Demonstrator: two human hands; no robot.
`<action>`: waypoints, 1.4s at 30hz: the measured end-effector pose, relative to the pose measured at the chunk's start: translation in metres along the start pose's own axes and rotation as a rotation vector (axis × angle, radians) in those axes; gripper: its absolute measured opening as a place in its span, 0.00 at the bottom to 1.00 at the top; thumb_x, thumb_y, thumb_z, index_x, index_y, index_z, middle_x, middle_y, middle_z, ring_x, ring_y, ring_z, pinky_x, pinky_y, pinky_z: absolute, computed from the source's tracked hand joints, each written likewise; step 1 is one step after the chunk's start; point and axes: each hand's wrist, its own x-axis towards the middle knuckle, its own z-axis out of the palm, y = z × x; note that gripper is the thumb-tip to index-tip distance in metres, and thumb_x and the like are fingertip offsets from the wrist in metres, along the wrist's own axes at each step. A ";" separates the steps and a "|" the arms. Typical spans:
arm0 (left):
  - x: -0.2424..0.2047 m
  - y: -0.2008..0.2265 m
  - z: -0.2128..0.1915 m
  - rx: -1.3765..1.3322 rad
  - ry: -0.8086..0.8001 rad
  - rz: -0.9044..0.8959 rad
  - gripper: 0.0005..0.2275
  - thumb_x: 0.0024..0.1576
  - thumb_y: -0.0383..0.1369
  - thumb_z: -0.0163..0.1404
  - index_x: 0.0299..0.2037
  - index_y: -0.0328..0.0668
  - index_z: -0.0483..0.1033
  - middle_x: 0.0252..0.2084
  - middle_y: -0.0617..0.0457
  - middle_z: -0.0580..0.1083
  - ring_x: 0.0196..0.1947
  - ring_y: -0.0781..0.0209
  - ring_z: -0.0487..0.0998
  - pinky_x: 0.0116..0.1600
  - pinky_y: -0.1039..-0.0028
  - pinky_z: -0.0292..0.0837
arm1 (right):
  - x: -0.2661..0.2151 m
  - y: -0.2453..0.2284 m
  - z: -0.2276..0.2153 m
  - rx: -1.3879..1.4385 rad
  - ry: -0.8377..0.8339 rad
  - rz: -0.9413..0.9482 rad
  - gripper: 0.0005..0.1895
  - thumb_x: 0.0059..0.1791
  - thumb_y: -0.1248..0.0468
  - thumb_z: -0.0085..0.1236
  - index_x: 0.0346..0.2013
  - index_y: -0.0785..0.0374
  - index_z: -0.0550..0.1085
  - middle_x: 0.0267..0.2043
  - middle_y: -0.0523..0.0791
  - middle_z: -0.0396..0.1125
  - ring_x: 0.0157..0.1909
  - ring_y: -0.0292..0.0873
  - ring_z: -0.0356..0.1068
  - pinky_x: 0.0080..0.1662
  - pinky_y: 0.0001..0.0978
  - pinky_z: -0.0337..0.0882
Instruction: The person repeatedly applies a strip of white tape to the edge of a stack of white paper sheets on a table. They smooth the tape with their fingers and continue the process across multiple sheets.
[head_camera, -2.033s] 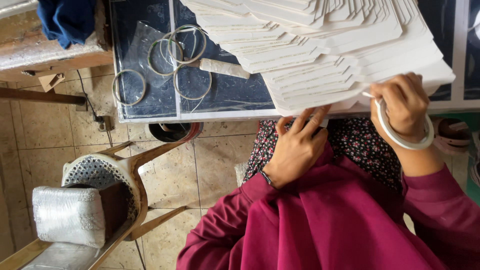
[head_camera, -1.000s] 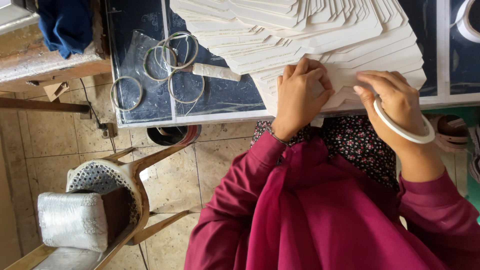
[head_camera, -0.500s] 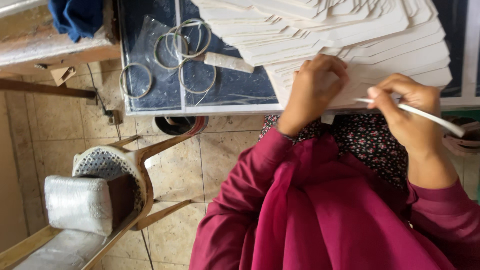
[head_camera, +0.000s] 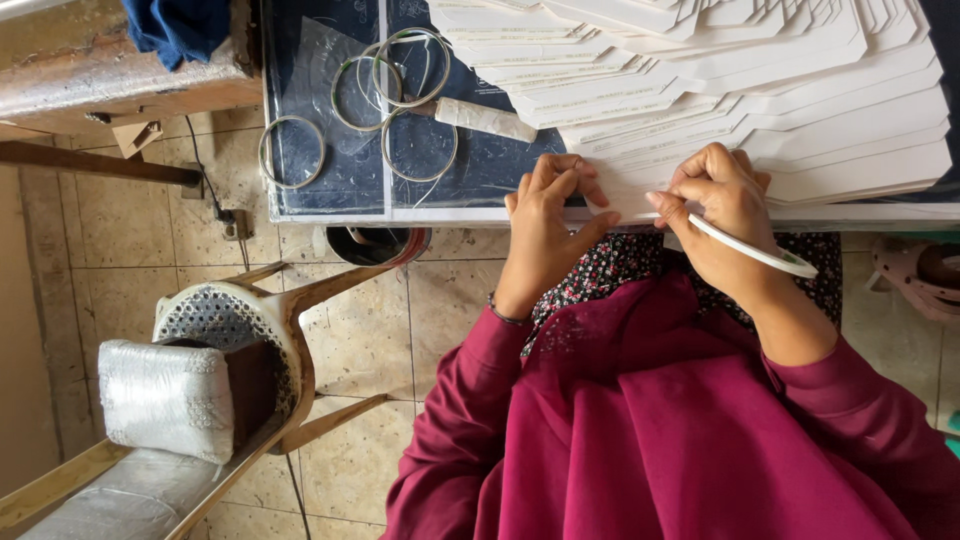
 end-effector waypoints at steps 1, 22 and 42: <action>-0.001 0.003 0.001 -0.003 -0.002 0.001 0.09 0.51 0.45 0.61 0.36 0.60 0.76 0.53 0.64 0.70 0.54 0.57 0.73 0.52 0.60 0.57 | 0.000 -0.002 -0.002 -0.002 0.000 0.002 0.14 0.56 0.63 0.65 0.25 0.55 0.80 0.42 0.40 0.63 0.53 0.46 0.63 0.61 0.46 0.53; -0.024 0.033 0.067 0.565 0.213 0.478 0.14 0.65 0.43 0.59 0.60 0.73 0.76 0.65 0.64 0.72 0.59 0.58 0.73 0.62 0.60 0.51 | -0.035 0.068 -0.054 -0.199 0.196 -0.021 0.26 0.48 0.60 0.87 0.27 0.62 0.71 0.34 0.42 0.64 0.44 0.49 0.63 0.54 0.45 0.58; -0.003 0.069 0.039 0.210 -0.055 0.557 0.07 0.61 0.26 0.47 0.30 0.43 0.65 0.31 0.51 0.72 0.30 0.46 0.72 0.43 0.57 0.63 | -0.012 0.057 -0.087 -0.246 -0.002 -0.330 0.09 0.53 0.70 0.70 0.40 0.68 0.75 0.44 0.50 0.72 0.50 0.55 0.71 0.59 0.46 0.65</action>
